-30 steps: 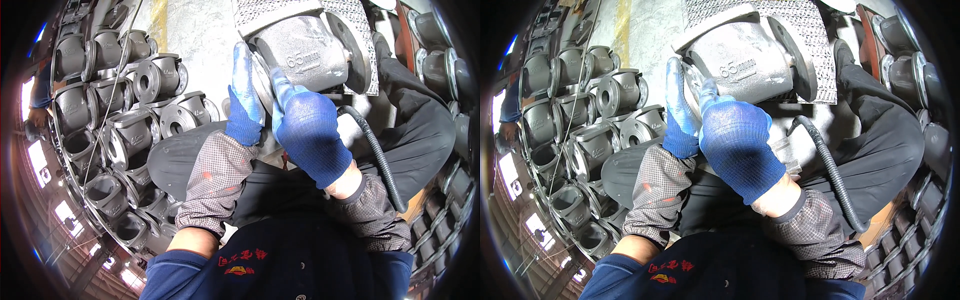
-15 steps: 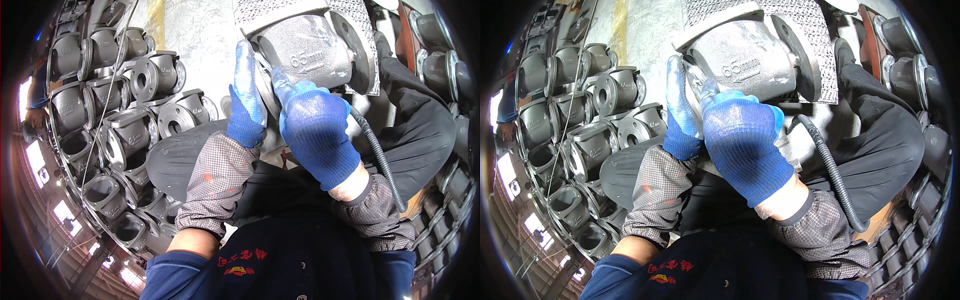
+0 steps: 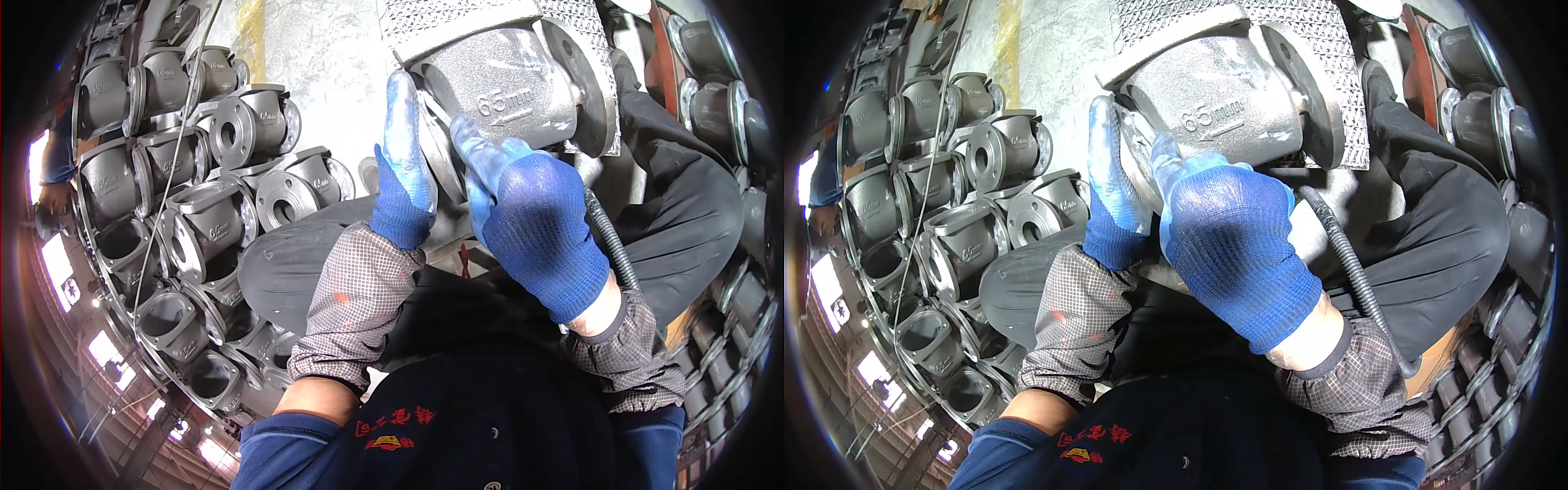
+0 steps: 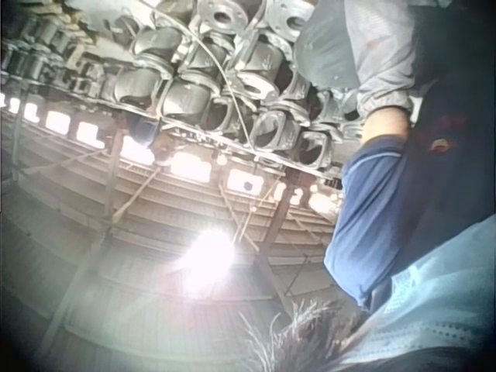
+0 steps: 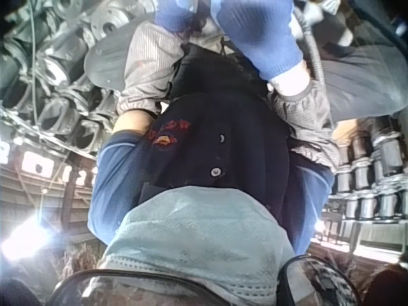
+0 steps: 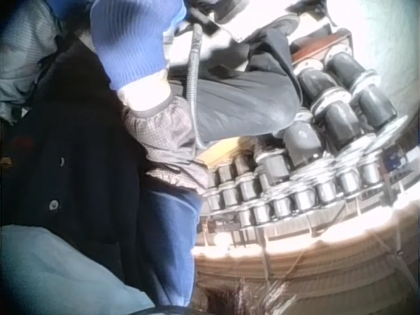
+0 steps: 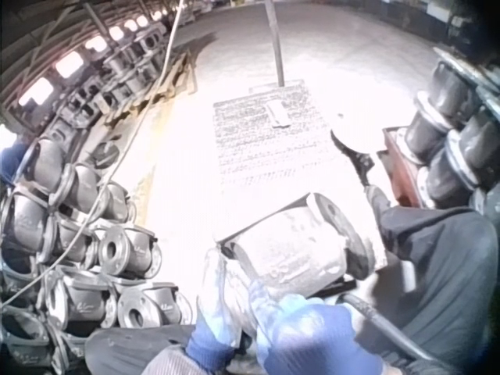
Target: The person picks up metal castings and uses a handheld power grinder to smooth the edges and surfaces of several parts one by one.
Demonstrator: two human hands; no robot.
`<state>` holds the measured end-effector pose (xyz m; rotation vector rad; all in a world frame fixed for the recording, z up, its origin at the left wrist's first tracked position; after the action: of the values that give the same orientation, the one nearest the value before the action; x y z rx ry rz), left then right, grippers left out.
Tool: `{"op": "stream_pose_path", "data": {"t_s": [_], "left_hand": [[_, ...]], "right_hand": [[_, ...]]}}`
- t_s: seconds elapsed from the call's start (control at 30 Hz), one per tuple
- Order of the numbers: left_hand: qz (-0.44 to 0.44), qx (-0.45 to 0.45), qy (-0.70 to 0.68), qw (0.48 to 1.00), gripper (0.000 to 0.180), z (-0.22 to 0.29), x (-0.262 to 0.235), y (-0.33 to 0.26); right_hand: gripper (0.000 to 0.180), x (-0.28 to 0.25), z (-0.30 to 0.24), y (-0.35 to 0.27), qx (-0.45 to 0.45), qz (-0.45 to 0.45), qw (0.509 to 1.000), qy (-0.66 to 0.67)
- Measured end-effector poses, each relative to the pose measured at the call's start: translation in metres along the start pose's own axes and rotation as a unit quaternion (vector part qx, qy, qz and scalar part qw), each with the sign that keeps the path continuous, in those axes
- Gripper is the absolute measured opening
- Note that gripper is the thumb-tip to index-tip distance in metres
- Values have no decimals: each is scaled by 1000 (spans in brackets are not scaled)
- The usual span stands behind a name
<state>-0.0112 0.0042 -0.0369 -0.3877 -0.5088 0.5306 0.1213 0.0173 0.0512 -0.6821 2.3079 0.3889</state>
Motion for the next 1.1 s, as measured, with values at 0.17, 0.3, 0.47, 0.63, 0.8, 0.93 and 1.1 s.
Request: {"op": "stream_pose_path", "data": {"t_s": [0.17,0.3,0.47,0.63,0.8,0.93,1.1], "left_hand": [[3,-45,-3,999,51,8,7,-7],[-4,-88,-8,996,52,9,8,-6],[25,-39,-12,999,46,7,6,-4],[19,-60,-31,998,48,6,6,-4],[-2,30,72,997,50,8,5,-4],[16,-7,9,1000,55,6,5,-3],[33,-71,12,997,42,13,9,-7]], "right_hand": [[33,2,4,2,-8,11,1000,15],[20,5,13,0,-48,22,999,12],[23,4,12,-1,-59,46,995,65],[31,-1,12,1,-24,-13,995,94],[24,-8,8,6,-31,-40,997,56],[28,3,21,4,-55,5,997,56],[25,-1,28,13,-139,5,989,39]]}}
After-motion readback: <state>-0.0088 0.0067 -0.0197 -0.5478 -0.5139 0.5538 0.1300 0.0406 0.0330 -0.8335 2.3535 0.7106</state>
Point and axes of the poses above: each hand's wrist, its own y-axis towards the middle knuckle, its own x-axis out of the palm, z = x × y, the point moved 2 cm from there along y, towards the middle knuckle, and after that the axes turned 6 degrees about y, right-handed, at the moved point
